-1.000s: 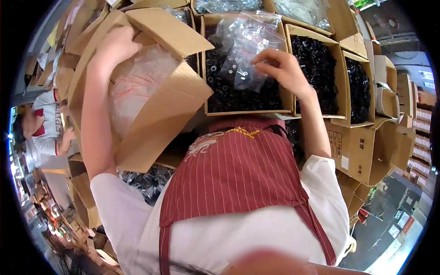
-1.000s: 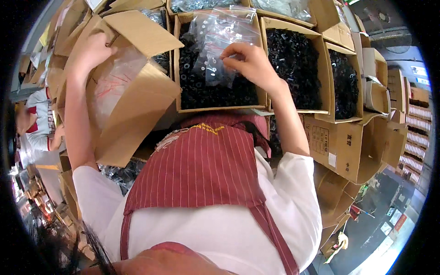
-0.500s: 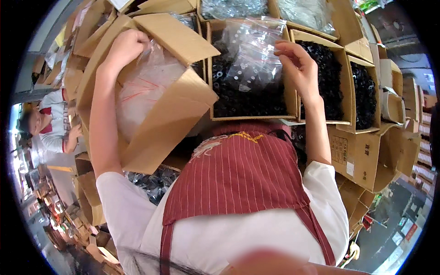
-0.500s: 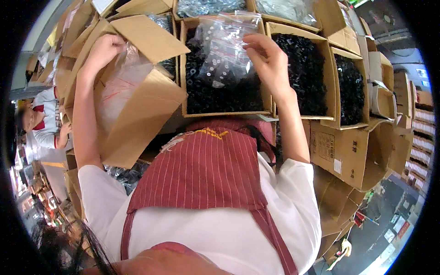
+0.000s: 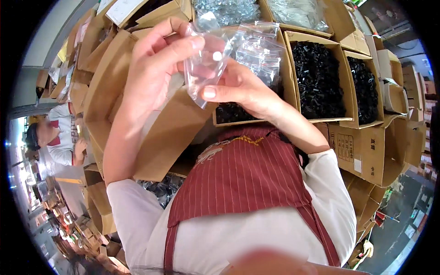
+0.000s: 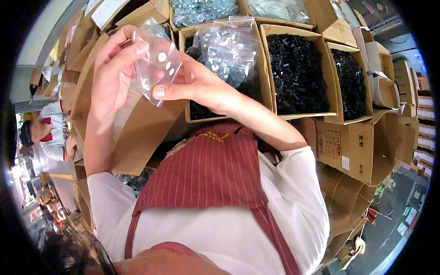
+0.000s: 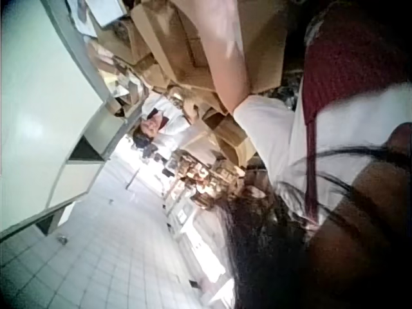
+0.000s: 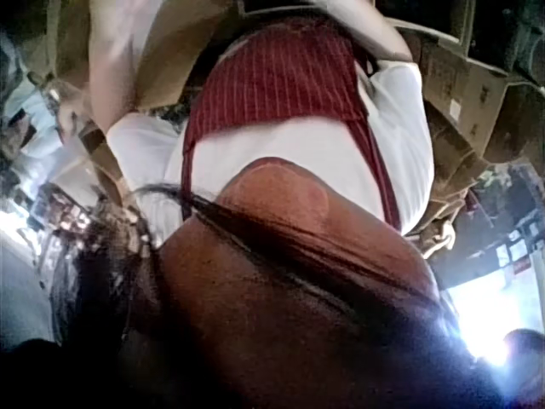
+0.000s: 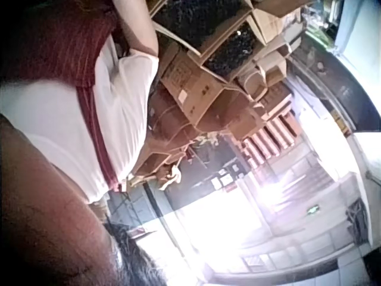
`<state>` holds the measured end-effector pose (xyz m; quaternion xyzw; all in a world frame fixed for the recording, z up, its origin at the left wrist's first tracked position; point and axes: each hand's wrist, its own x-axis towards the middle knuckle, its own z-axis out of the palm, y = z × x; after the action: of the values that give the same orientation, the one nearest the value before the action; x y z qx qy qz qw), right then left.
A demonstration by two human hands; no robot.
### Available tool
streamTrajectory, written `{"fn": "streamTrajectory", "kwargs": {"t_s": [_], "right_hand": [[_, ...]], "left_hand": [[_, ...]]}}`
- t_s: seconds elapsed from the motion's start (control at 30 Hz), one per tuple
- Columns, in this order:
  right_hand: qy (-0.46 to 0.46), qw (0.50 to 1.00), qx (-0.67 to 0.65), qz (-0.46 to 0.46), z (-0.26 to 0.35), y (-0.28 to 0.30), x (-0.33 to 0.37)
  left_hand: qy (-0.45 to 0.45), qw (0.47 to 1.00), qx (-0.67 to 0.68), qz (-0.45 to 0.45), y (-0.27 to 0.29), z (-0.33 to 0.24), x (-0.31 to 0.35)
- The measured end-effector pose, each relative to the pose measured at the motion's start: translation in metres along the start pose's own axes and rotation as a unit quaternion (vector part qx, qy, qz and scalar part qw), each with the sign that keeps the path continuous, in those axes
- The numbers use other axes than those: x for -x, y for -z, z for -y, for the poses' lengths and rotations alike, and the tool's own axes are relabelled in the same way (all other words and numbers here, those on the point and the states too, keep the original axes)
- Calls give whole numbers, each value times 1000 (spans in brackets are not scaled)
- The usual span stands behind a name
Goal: Counting and placing small black plastic parts into clear plastic bags from a large box.
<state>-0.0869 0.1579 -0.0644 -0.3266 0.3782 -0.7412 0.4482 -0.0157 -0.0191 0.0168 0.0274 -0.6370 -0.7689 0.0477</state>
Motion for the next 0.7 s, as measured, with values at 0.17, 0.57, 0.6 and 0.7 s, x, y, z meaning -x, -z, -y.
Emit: {"fn": "streamTrajectory", "kwargs": {"t_s": [0.17, 0.57, 0.6, 0.7], "right_hand": [[3, 987, -96, -130, 5, 16, 11], [222, 826, 500, -138, 9, 21, 34], [187, 859, 441, -180, 9, 20, 35], [124, 893, 377, -214, 12, 20, 40]], "left_hand": [[-32, 997, -67, -11, 15, 6, -5], [-61, 857, -511, 34, -29, 25, 18], [-74, 844, -530, 18, -30, 26, 19], [-206, 820, -532, 43, -30, 35, 15]]}}
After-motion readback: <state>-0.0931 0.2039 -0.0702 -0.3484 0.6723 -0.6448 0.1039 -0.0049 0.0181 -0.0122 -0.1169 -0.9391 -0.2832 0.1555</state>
